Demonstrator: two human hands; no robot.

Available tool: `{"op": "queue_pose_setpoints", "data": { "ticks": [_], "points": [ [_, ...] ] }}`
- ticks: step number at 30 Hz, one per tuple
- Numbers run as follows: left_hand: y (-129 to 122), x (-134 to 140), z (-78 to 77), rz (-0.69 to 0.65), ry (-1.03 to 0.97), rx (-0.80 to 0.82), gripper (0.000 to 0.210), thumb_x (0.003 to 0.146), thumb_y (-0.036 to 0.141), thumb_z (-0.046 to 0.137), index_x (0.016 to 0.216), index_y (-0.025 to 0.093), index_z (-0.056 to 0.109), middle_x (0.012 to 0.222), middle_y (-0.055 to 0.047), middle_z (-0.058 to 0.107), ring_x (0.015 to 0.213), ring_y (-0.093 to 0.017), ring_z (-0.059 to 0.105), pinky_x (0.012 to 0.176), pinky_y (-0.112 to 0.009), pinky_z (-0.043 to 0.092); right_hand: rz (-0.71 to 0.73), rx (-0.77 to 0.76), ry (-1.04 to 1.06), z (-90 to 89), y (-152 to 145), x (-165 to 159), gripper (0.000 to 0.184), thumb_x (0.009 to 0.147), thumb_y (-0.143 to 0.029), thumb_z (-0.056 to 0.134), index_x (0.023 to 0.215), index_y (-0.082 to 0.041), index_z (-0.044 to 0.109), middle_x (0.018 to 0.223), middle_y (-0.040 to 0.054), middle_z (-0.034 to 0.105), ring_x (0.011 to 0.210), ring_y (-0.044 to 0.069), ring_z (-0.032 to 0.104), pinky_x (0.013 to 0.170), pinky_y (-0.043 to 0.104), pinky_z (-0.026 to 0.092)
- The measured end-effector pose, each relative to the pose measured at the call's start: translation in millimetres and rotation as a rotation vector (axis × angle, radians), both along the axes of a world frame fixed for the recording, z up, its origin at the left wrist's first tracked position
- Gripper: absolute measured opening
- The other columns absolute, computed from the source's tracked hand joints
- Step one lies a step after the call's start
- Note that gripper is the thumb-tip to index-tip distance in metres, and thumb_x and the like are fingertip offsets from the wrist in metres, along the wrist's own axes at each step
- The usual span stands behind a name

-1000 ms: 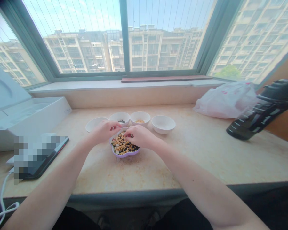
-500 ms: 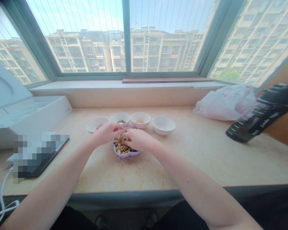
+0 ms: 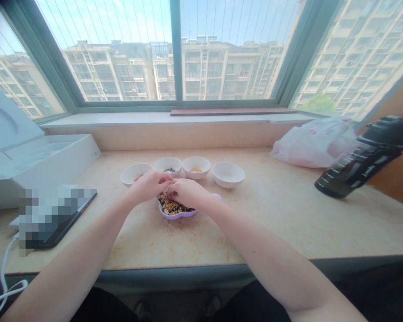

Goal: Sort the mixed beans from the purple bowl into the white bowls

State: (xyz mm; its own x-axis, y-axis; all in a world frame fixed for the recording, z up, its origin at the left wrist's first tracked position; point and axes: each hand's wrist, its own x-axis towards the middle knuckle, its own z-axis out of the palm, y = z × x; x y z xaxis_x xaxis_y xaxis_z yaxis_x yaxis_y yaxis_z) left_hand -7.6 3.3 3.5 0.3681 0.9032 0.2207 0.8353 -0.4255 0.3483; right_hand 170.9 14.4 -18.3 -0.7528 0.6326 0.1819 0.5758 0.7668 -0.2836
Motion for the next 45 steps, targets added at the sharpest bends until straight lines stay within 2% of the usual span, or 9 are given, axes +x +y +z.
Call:
{"op": "queue_pose_setpoints", "data": {
  "ticks": [4,7,10,13,16,22,28,34,45],
  "points": [
    [0,-1,0.4,-0.013,-0.015,-0.003,0.031,0.093,0.028,0.049,0.093,0.024,0.08,0.072,-0.002,0.072,0.07,-0.019,0.064,0.066,-0.027,0.042,-0.013,0.02,0.099,1.8,-2,3,0.018,0.089,-0.014,0.061,0.089,-0.02,0.078,0.106,0.0073,0.075,0.095,0.022,0.068,0.083,0.033,0.049],
    [1,-3,0.7,-0.021,-0.047,-0.002,0.032,0.093,0.031,0.049,0.093,0.024,0.08,0.074,-0.003,0.073,0.069,-0.018,0.064,0.064,-0.027,0.041,-0.033,0.039,0.227,5.5,-4,11,0.017,0.092,-0.018,0.06,0.088,-0.02,0.076,0.094,0.0049,0.074,0.084,0.018,0.065,0.077,0.03,0.045],
    [2,-4,0.1,0.005,-0.074,0.012,0.031,0.093,0.033,0.051,0.096,0.024,0.08,0.076,-0.004,0.074,0.068,-0.018,0.064,0.065,-0.027,0.041,-0.109,0.043,0.356,11.9,-5,20,0.017,0.094,-0.024,0.06,0.085,-0.019,0.074,0.077,0.0015,0.069,0.073,0.014,0.059,0.07,0.028,0.041],
    [3,-5,-0.4,0.023,-0.074,0.006,0.03,0.093,0.033,0.052,0.096,0.025,0.08,0.075,-0.004,0.073,0.068,-0.018,0.064,0.065,-0.027,0.041,-0.184,-0.023,0.465,18.5,-5,29,0.025,0.097,-0.031,0.055,0.084,-0.017,0.072,0.069,-0.0002,0.064,0.064,0.013,0.053,0.062,0.027,0.036],
    [1,-4,0.0,0.022,-0.069,-0.002,0.029,0.093,0.032,0.053,0.093,0.024,0.08,0.073,-0.004,0.073,0.068,-0.018,0.064,0.065,-0.027,0.042,-0.229,-0.043,0.594,23.0,-3,35,0.032,0.098,-0.036,0.05,0.08,-0.017,0.069,0.067,-0.0005,0.062,0.062,0.013,0.052,0.06,0.027,0.037],
    [-3,0,0.1,0.006,-0.071,0.017,0.027,0.092,0.029,0.052,0.089,0.023,0.079,0.073,-0.003,0.072,0.07,-0.018,0.065,0.066,-0.026,0.043,-0.345,-0.003,0.784,26.7,-4,36,0.03,0.096,-0.04,0.053,0.087,-0.018,0.07,0.075,0.002,0.068,0.067,0.015,0.058,0.063,0.027,0.042],
    [-4,2,-1.1,0.009,-0.069,0.02,0.027,0.092,0.03,0.053,0.088,0.023,0.078,0.071,-0.002,0.071,0.072,-0.018,0.065,0.069,-0.027,0.045,-0.379,-0.002,0.821,28.5,-5,33,0.026,0.091,-0.04,0.059,0.09,-0.018,0.072,0.075,0.0028,0.069,0.062,0.014,0.055,0.058,0.027,0.041],
    [-4,2,-2.0,0.011,-0.058,0.011,0.027,0.093,0.031,0.053,0.09,0.022,0.078,0.072,-0.004,0.072,0.074,-0.019,0.066,0.072,-0.029,0.047,-0.36,0.03,0.822,26.8,-5,33,0.028,0.093,-0.042,0.057,0.09,-0.018,0.072,0.082,0.0048,0.072,0.066,0.015,0.057,0.06,0.027,0.045],
    [-7,4,0.6,-0.009,-0.043,-0.006,0.027,0.094,0.03,0.053,0.09,0.021,0.077,0.069,-0.003,0.07,0.069,-0.018,0.064,0.067,-0.028,0.045,-0.281,0.28,0.704,20.8,-4,36,0.014,0.088,-0.033,0.069,0.087,-0.021,0.075,0.076,0.0011,0.062,0.059,0.011,0.049,0.058,0.027,0.042]
  ]
}}
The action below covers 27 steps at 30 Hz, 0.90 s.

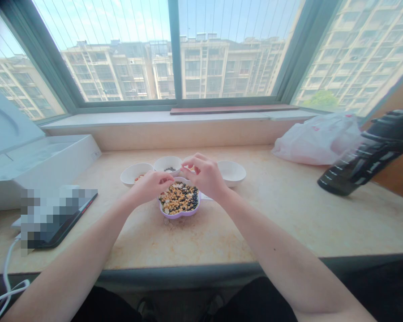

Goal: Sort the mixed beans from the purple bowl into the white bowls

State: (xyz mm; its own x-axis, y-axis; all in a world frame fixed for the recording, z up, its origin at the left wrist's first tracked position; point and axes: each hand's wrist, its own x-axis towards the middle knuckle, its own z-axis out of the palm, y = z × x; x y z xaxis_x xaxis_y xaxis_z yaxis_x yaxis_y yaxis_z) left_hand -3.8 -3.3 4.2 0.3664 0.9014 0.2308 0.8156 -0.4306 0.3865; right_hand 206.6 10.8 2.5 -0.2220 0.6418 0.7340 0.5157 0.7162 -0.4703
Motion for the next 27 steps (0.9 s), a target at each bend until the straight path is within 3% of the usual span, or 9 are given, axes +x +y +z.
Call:
{"op": "queue_pose_setpoints", "data": {
  "ticks": [7,14,18,27],
  "points": [
    [1,-1,-0.4,-0.021,0.004,0.001,0.027,0.093,0.028,0.051,0.091,0.021,0.078,0.068,-0.003,0.069,0.069,-0.017,0.063,0.066,-0.028,0.044,-0.029,0.018,-0.095,-1.3,-1,0,0.019,0.092,-0.038,0.065,0.087,-0.022,0.075,0.08,0.0017,0.063,0.061,0.012,0.049,0.062,0.028,0.041],
    [3,-1,-0.9,-0.217,-0.008,-0.108,0.023,0.087,0.024,0.057,0.092,0.019,0.079,0.084,-0.004,0.075,0.075,-0.016,0.064,0.067,-0.025,0.045,-0.152,-0.034,-0.155,-10.8,26,18,0.022,0.093,-0.037,0.061,0.088,-0.02,0.075,0.079,0.0027,0.065,0.063,0.014,0.054,0.065,0.029,0.043],
    [1,1,0.6,-0.267,0.007,-0.141,0.021,0.086,0.022,0.058,0.088,0.02,0.079,0.09,-0.004,0.076,0.076,-0.016,0.065,0.068,-0.025,0.046,-0.272,-0.105,-0.214,-16.7,43,33,0.024,0.096,-0.032,0.056,0.092,-0.018,0.075,0.089,0.0069,0.071,0.074,0.018,0.062,0.073,0.032,0.046],
    [0,2,0.7,-0.292,0.031,-0.129,0.021,0.087,0.02,0.058,0.088,0.019,0.079,0.095,-0.005,0.077,0.081,-0.017,0.066,0.073,-0.026,0.049,-0.316,-0.209,-0.435,-22.1,46,35,0.029,0.098,-0.023,0.05,0.109,-0.017,0.076,0.111,0.0119,0.07,0.099,0.025,0.067,0.088,0.036,0.047]
  ]
}}
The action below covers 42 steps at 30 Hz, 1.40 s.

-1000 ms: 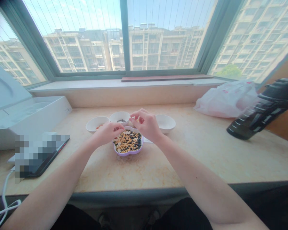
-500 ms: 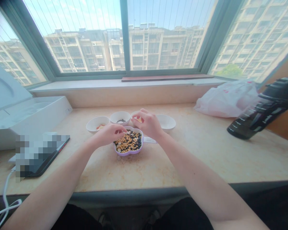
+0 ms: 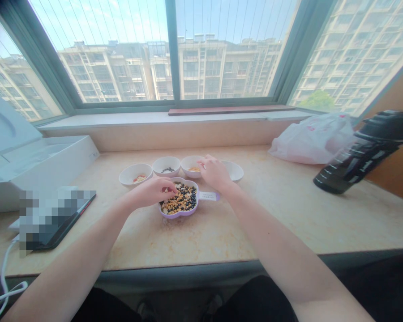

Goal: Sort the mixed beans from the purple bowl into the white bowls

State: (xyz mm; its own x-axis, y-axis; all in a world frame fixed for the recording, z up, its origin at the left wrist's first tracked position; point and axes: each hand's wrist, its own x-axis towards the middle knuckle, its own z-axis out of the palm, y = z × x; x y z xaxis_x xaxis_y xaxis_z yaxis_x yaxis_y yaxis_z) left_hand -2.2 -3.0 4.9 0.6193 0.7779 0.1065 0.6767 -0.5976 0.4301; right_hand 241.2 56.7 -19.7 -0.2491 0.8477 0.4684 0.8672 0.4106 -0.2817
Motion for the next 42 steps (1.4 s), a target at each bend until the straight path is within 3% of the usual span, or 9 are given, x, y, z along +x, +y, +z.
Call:
{"op": "queue_pose_setpoints", "data": {
  "ticks": [5,13,24,35,39,42],
  "points": [
    [0,2,-1.7,0.004,-0.004,0.027,0.022,0.09,0.021,0.056,0.091,0.02,0.078,0.094,-0.005,0.077,0.081,-0.018,0.067,0.079,-0.029,0.051,0.014,0.012,0.027,2.1,-3,-1,0.029,0.097,-0.02,0.05,0.112,-0.018,0.075,0.111,0.0109,0.07,0.098,0.024,0.067,0.091,0.036,0.047],
    [-3,1,-1.6,-0.008,0.075,-0.002,0.022,0.079,0.01,0.059,0.079,0.022,0.077,0.089,-0.003,0.075,0.082,-0.019,0.067,0.074,-0.026,0.049,0.079,-0.002,0.085,8.1,-12,-11,0.021,0.095,-0.024,0.058,0.103,-0.019,0.076,0.102,0.0084,0.071,0.088,0.023,0.067,0.085,0.037,0.048],
    [1,2,-7.6,0.026,0.079,-0.033,0.025,0.081,0.008,0.057,0.082,0.021,0.078,0.088,-0.005,0.076,0.08,-0.02,0.067,0.075,-0.028,0.048,0.091,-0.013,0.118,10.2,-16,-13,0.019,0.095,-0.025,0.059,0.099,-0.018,0.076,0.102,0.0079,0.073,0.085,0.022,0.067,0.082,0.037,0.048],
    [2,3,-9.4,0.023,0.154,0.048,0.026,0.079,0.01,0.055,0.082,0.021,0.078,0.084,-0.003,0.076,0.081,-0.02,0.067,0.077,-0.03,0.051,0.097,-0.018,0.128,9.2,-15,-14,0.016,0.093,-0.023,0.062,0.098,-0.019,0.077,0.101,0.0073,0.072,0.082,0.02,0.067,0.082,0.035,0.048],
    [2,3,-10.1,-0.013,0.077,0.105,0.023,0.081,0.012,0.056,0.081,0.021,0.077,0.083,-0.003,0.075,0.079,-0.019,0.066,0.074,-0.029,0.05,0.108,-0.009,0.125,9.6,-16,-15,0.016,0.093,-0.023,0.062,0.098,-0.018,0.076,0.1,0.0073,0.073,0.084,0.02,0.066,0.083,0.035,0.048],
    [5,3,-9.3,0.0,-0.11,0.129,0.023,0.09,0.018,0.055,0.092,0.02,0.078,0.093,-0.004,0.074,0.083,-0.018,0.066,0.077,-0.029,0.049,0.116,-0.008,0.124,11.3,-17,-16,0.016,0.093,-0.023,0.062,0.097,-0.017,0.076,0.099,0.0074,0.073,0.081,0.02,0.066,0.083,0.034,0.047]
  ]
}}
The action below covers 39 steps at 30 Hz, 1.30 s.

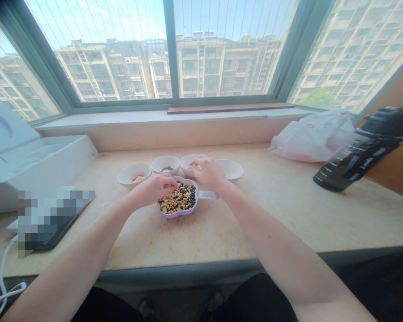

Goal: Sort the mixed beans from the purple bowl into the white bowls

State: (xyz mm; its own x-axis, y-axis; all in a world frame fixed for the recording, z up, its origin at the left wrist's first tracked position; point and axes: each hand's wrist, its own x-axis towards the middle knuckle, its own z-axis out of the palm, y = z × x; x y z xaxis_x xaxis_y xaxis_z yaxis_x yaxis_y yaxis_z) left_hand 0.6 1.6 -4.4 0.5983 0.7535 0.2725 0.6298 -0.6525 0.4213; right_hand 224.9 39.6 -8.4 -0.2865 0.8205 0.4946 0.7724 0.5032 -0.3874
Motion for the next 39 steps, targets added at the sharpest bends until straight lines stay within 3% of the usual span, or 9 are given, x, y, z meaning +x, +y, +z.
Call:
{"op": "queue_pose_setpoints", "data": {
  "ticks": [5,11,16,20,24,29,32,35,39],
  "points": [
    [1,1,4.1,0.042,-0.423,-0.109,0.022,0.094,0.028,0.057,0.095,0.018,0.077,0.096,-0.006,0.072,0.087,-0.017,0.064,0.078,-0.029,0.047,0.009,-0.002,-0.011,1.6,-2,-2,0.018,0.093,-0.025,0.062,0.097,-0.017,0.077,0.096,0.0079,0.072,0.079,0.019,0.065,0.081,0.034,0.047],
    [-2,4,10.5,0.096,-0.93,-0.423,0.021,0.079,0.036,0.077,0.078,0.015,0.071,0.071,0.0,0.064,0.062,-0.009,0.051,0.058,-0.022,0.038,0.028,-0.011,-0.004,-1.6,-2,-2,0.018,0.092,-0.027,0.062,0.097,-0.018,0.077,0.1,0.0083,0.073,0.086,0.021,0.066,0.084,0.036,0.047],
    [-1,3,14.8,-0.013,-1.316,-0.663,0.043,0.065,0.045,0.089,0.066,0.014,0.06,0.06,0.005,0.052,0.052,-0.004,0.041,0.05,-0.017,0.035,0.048,-0.035,0.006,-1.9,-3,-4,0.017,0.092,-0.026,0.063,0.096,-0.019,0.077,0.102,0.0077,0.073,0.088,0.021,0.067,0.082,0.034,0.048],
    [3,1,15.7,-0.08,-1.497,-0.776,0.047,0.06,0.05,0.091,0.069,0.015,0.06,0.058,0.007,0.05,0.049,-0.004,0.041,0.047,-0.017,0.036,0.054,-0.039,0.006,-1.4,-4,-5,0.017,0.092,-0.026,0.063,0.096,-0.018,0.077,0.102,0.0076,0.074,0.086,0.02,0.067,0.081,0.034,0.048],
    [3,0,18.5,-0.049,-1.584,-0.844,0.044,0.069,0.051,0.084,0.068,0.016,0.057,0.054,0.009,0.046,0.046,-0.004,0.042,0.047,-0.016,0.037,0.057,-0.033,0.015,-2.0,-3,-5,0.018,0.092,-0.026,0.062,0.095,-0.018,0.077,0.101,0.0074,0.074,0.085,0.02,0.067,0.08,0.034,0.048],
    [1,0,23.8,-0.019,-1.597,-0.869,0.044,0.074,0.051,0.081,0.069,0.016,0.056,0.053,0.01,0.043,0.044,-0.003,0.04,0.046,-0.017,0.036,0.059,-0.029,0.015,-2.6,-3,-5,0.018,0.092,-0.026,0.062,0.095,-0.018,0.077,0.101,0.0073,0.075,0.086,0.021,0.067,0.08,0.034,0.047],
    [0,-1,22.3,-0.013,-1.502,-0.769,0.045,0.071,0.053,0.084,0.069,0.016,0.057,0.054,0.009,0.044,0.045,-0.003,0.038,0.047,-0.017,0.035,0.06,-0.032,0.013,-2.8,-4,-5,0.019,0.093,-0.028,0.061,0.096,-0.018,0.078,0.102,0.007,0.075,0.085,0.02,0.067,0.08,0.033,0.047],
    [-1,0,15.6,0.092,-1.198,-0.51,0.039,0.072,0.048,0.084,0.069,0.017,0.061,0.057,0.006,0.051,0.05,-0.006,0.042,0.05,-0.02,0.036,0.067,-0.043,0.009,-2.7,-4,-5,0.02,0.093,-0.028,0.061,0.097,-0.018,0.078,0.102,0.007,0.074,0.085,0.02,0.066,0.081,0.034,0.047],
    [-2,2,4.4,0.267,-0.602,-0.001,0.018,0.073,0.031,0.082,0.072,0.02,0.068,0.067,0.003,0.063,0.064,-0.012,0.053,0.064,-0.025,0.042,0.076,-0.058,0.016,-2.5,-4,-6,0.019,0.093,-0.027,0.061,0.097,-0.018,0.077,0.104,0.008,0.074,0.087,0.02,0.067,0.082,0.033,0.048]
  ]
}}
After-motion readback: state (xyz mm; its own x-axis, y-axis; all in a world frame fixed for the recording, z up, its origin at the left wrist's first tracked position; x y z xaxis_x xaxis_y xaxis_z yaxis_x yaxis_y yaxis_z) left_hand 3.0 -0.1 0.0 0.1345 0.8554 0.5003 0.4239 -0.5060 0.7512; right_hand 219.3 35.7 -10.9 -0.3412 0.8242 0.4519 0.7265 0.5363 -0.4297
